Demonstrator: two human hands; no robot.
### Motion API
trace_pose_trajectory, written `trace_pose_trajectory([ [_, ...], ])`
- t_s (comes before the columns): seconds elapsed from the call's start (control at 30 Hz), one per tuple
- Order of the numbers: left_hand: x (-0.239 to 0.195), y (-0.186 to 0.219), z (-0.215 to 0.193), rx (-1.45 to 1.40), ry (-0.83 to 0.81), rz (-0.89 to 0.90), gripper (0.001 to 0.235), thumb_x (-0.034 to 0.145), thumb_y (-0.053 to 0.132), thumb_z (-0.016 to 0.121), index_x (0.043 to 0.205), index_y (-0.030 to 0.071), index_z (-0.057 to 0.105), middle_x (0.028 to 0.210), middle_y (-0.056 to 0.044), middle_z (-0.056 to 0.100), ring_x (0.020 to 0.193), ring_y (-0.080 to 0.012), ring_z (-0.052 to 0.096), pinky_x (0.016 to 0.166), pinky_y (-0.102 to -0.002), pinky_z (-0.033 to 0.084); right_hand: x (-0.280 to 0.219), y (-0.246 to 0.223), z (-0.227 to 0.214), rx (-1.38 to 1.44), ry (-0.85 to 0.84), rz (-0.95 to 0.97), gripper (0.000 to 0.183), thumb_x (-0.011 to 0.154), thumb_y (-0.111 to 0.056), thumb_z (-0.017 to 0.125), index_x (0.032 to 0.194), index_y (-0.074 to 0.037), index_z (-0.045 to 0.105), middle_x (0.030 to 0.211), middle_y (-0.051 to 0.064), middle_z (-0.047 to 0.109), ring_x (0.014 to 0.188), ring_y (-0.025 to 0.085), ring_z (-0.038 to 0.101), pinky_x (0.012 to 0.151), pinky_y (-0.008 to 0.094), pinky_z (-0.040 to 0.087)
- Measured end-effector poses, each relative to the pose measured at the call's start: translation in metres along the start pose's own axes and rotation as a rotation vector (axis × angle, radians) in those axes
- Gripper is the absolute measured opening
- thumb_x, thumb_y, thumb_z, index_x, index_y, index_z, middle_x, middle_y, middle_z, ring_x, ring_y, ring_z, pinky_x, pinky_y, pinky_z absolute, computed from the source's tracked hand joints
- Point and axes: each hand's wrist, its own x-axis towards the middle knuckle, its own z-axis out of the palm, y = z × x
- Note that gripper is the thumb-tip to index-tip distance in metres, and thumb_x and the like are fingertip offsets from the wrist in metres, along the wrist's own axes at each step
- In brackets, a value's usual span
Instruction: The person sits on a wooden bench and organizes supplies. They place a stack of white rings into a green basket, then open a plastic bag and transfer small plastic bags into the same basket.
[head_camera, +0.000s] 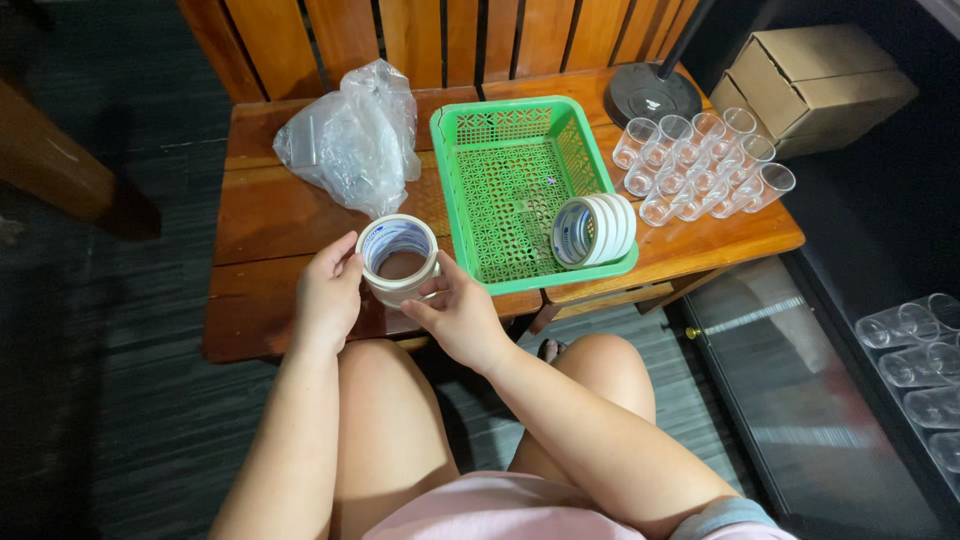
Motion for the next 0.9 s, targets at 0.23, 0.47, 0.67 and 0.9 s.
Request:
trace_pose_trajectory([
  [0.23, -0.006, 0.006, -0.002, 0.078, 0.018, 0.043, 0.036, 0.101, 0.011, 0.061, 0.137, 0.008, 0.066, 0.139, -0.020, 0.063, 0.130, -0.0322, 0.059, 0.105, -0.042, 0.051, 0.000, 0.003, 0.001, 0.018, -0.015, -0.007, 0.096, 0.083, -0.008, 0.082, 0.155, 0.015, 0.023, 0.109, 0.022, 0.064, 0.097, 0.024, 0.074, 0.079, 0.030, 0.066],
  [0.47, -0.006, 0.004, -0.004, 0.148, 0.039, 0.069, 0.036, 0.100, 0.013, 0.064, 0.135, 0.011, 0.069, 0.134, -0.015, 0.065, 0.127, -0.0296, 0.061, 0.105, -0.040, 0.052, 0.001, 0.007, -0.001, 0.018, -0.031, -0.017, 0.095, 0.085, -0.008, 0.081, 0.156, 0.015, 0.022, 0.111, 0.022, 0.063, 0.100, 0.026, 0.074, 0.082, 0.031, 0.065],
  [0.67, -0.008, 0.009, -0.004, 0.169, 0.040, 0.049, 0.037, 0.099, 0.015, 0.063, 0.136, 0.013, 0.069, 0.134, -0.014, 0.064, 0.127, -0.0291, 0.061, 0.106, -0.040, 0.051, 0.003, 0.009, 0.000, 0.031, -0.031, -0.029, 0.092, 0.086, -0.007, 0.080, 0.156, 0.014, 0.024, 0.109, 0.021, 0.063, 0.099, 0.025, 0.074, 0.081, 0.031, 0.066],
  [0.9, -0.013, 0.017, -0.004, 0.148, 0.060, 0.061, 0.037, 0.099, 0.014, 0.063, 0.135, 0.011, 0.069, 0.132, -0.017, 0.064, 0.125, -0.0291, 0.063, 0.104, -0.041, 0.051, 0.006, 0.017, -0.001, 0.033, -0.027, -0.056, 0.089, 0.086, -0.007, 0.080, 0.154, 0.015, 0.027, 0.110, 0.021, 0.064, 0.100, 0.025, 0.072, 0.083, 0.031, 0.065],
])
